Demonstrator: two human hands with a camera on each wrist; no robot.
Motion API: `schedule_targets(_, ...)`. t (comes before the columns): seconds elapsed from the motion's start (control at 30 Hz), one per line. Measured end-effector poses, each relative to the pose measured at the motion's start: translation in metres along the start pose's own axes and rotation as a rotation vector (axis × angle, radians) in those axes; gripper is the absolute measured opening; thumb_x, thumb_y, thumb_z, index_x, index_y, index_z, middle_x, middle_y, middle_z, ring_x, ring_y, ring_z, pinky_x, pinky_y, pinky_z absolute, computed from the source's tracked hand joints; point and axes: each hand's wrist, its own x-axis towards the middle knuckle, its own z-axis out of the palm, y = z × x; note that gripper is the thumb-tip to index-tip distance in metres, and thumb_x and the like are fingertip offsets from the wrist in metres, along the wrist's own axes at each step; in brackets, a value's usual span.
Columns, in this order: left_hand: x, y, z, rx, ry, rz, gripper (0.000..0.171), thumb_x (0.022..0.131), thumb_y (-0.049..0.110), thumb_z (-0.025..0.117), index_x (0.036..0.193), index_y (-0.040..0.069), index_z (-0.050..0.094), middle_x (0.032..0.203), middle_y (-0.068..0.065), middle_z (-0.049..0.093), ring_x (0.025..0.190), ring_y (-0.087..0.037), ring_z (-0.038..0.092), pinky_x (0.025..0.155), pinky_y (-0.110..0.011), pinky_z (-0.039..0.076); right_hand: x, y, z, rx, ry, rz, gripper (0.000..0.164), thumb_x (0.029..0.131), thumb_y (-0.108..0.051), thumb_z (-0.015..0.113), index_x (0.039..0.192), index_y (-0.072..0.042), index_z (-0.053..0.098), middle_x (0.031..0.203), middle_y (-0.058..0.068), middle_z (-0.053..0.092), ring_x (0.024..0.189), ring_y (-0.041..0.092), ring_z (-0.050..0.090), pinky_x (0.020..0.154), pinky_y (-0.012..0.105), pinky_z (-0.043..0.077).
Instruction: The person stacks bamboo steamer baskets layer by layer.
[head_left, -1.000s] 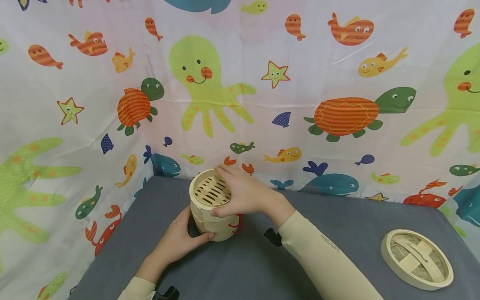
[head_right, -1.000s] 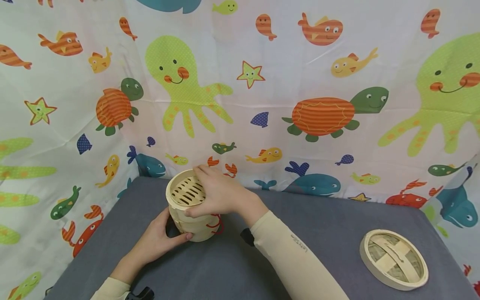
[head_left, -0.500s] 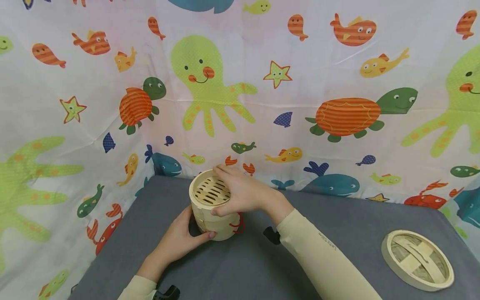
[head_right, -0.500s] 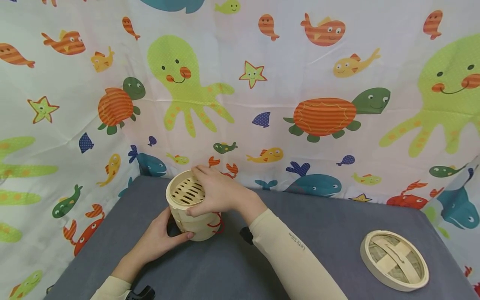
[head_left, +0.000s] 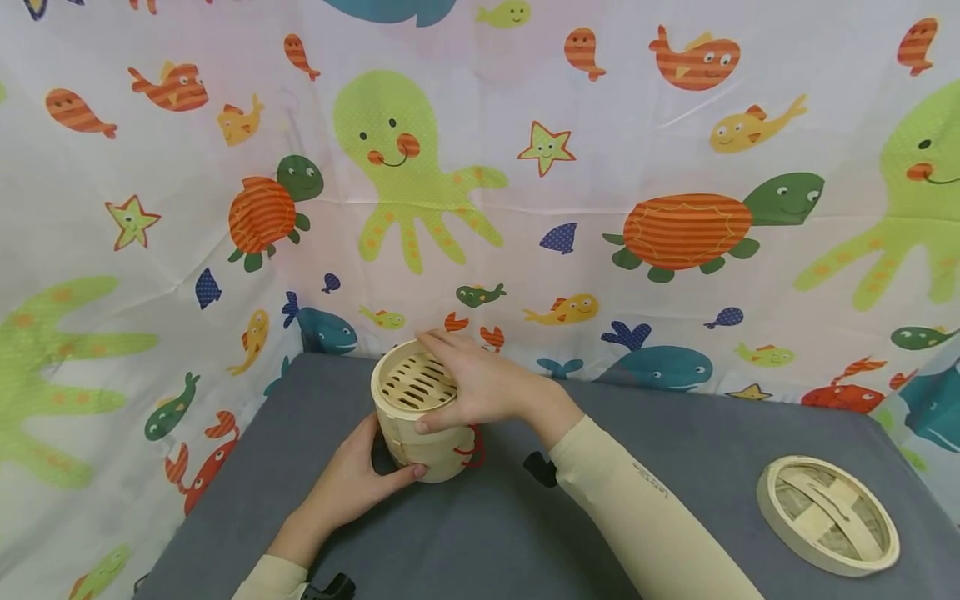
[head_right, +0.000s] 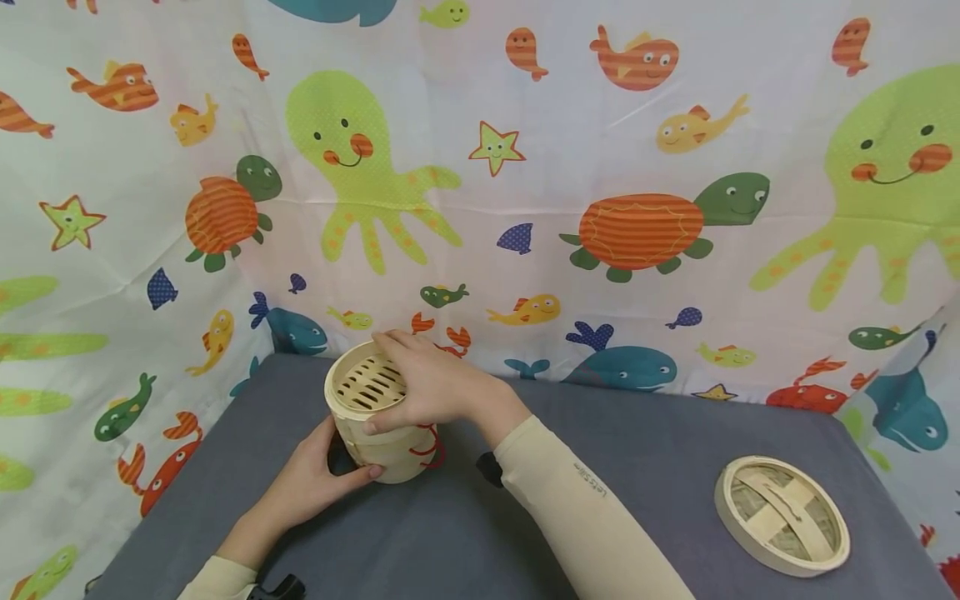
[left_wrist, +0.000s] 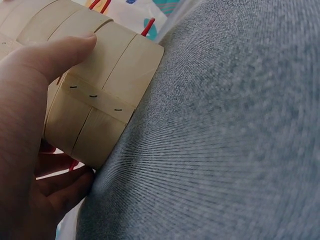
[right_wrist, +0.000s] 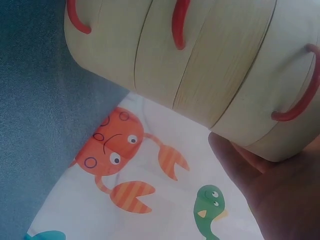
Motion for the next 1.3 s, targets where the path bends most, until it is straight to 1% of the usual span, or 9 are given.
schedule_targets(0.2, -0.001, -0.002, 0.0, -0.01, 0.008, 0.008, 0.114, 0.086, 0.063, 0.089, 0.172, 0.017, 0.031, 0.168, -0.007, 0.046, 0.154, -0.032, 0.045, 0.12, -0.065, 0.04, -0.001, 0.001, 0.001, 0.03, -0.011, 0.002, 0.128, 0.083, -0.079, 0.078, 0.177, -0.023, 0.014, 0.182, 0.006, 0.012, 0.166, 0.032, 0.019, 0.126, 0.061, 0.031)
schedule_targets(0.37, -0.003, -0.003, 0.0, -0.008, 0.014, 0.006, 0.114, 0.085, 0.063, 0.09, 0.171, 0.017, 0.032, 0.167, -0.007, 0.046, 0.153, -0.032, 0.046, 0.119, -0.065, 0.04, -0.006, 0.004, 0.0, 0.048, 0.006, 0.013, 0.12, 0.087, -0.082, 0.07, 0.178, -0.028, 0.012, 0.183, 0.004, 0.007, 0.166, 0.032, 0.016, 0.126, 0.064, 0.031)
schedule_targets(0.53, -0.004, -0.004, 0.0, 0.008, 0.022, 0.0, 0.115, 0.085, 0.064, 0.09, 0.171, 0.016, 0.032, 0.167, -0.01, 0.047, 0.153, -0.034, 0.046, 0.119, -0.067, 0.04, -0.014, 0.005, -0.002, 0.042, 0.091, -0.001, 0.112, 0.093, -0.078, 0.067, 0.177, -0.023, 0.018, 0.183, 0.006, 0.01, 0.167, 0.03, 0.016, 0.126, 0.063, 0.03)
schedule_targets(0.57, -0.003, -0.004, -0.001, 0.014, 0.022, -0.002, 0.115, 0.085, 0.064, 0.089, 0.171, 0.015, 0.031, 0.167, -0.01, 0.047, 0.153, -0.034, 0.046, 0.119, -0.067, 0.04, -0.016, 0.006, -0.003, 0.036, 0.115, -0.005, 0.111, 0.093, -0.076, 0.067, 0.177, -0.021, 0.02, 0.182, 0.007, 0.012, 0.167, 0.03, 0.017, 0.127, 0.063, 0.029)
schedule_targets(0.67, -0.003, -0.004, -0.001, 0.021, 0.024, -0.009, 0.116, 0.085, 0.065, 0.089, 0.172, 0.015, 0.031, 0.167, -0.01, 0.046, 0.153, -0.035, 0.046, 0.118, -0.067, 0.04, -0.02, 0.007, -0.003, 0.001, 0.187, -0.014, 0.107, 0.094, -0.075, 0.065, 0.175, -0.017, 0.025, 0.181, 0.008, 0.018, 0.165, 0.032, 0.022, 0.126, 0.063, 0.031)
schedule_targets(0.83, -0.002, -0.002, -0.001, 0.023, 0.026, -0.014, 0.116, 0.085, 0.065, 0.089, 0.171, 0.015, 0.032, 0.166, -0.011, 0.048, 0.152, -0.035, 0.047, 0.118, -0.068, 0.041, -0.03, 0.012, -0.005, -0.04, 0.276, -0.016, 0.106, 0.096, -0.075, 0.063, 0.174, -0.014, 0.027, 0.179, 0.006, 0.027, 0.163, 0.03, 0.029, 0.126, 0.06, 0.034)
schedule_targets(1.0, -0.001, -0.002, 0.0, 0.023, 0.021, -0.023, 0.116, 0.083, 0.068, 0.089, 0.17, 0.014, 0.033, 0.165, -0.009, 0.049, 0.151, -0.033, 0.048, 0.118, -0.067, 0.042, -0.048, 0.021, -0.005, -0.042, 0.336, 0.014, 0.104, 0.097, -0.074, 0.064, 0.174, -0.016, 0.027, 0.177, 0.002, 0.032, 0.162, 0.026, 0.031, 0.124, 0.059, 0.037)
schedule_targets(1.2, 0.0, -0.001, 0.001, 0.024, 0.022, -0.012, 0.116, 0.083, 0.068, 0.089, 0.171, 0.016, 0.034, 0.166, -0.008, 0.048, 0.153, -0.033, 0.047, 0.119, -0.066, 0.041, -0.072, 0.037, 0.0, -0.051, 0.387, 0.064, 0.104, 0.097, -0.073, 0.066, 0.174, -0.014, 0.028, 0.176, 0.004, 0.034, 0.162, 0.028, 0.032, 0.126, 0.061, 0.034)
schedule_targets(1.3, 0.001, 0.0, 0.001, 0.027, 0.021, -0.008, 0.116, 0.083, 0.067, 0.089, 0.17, 0.015, 0.034, 0.166, -0.009, 0.048, 0.153, -0.033, 0.047, 0.119, -0.066, 0.041, -0.084, 0.045, 0.003, -0.07, 0.412, 0.106, 0.103, 0.097, -0.073, 0.067, 0.173, -0.014, 0.031, 0.175, 0.006, 0.036, 0.161, 0.03, 0.035, 0.124, 0.063, 0.035)
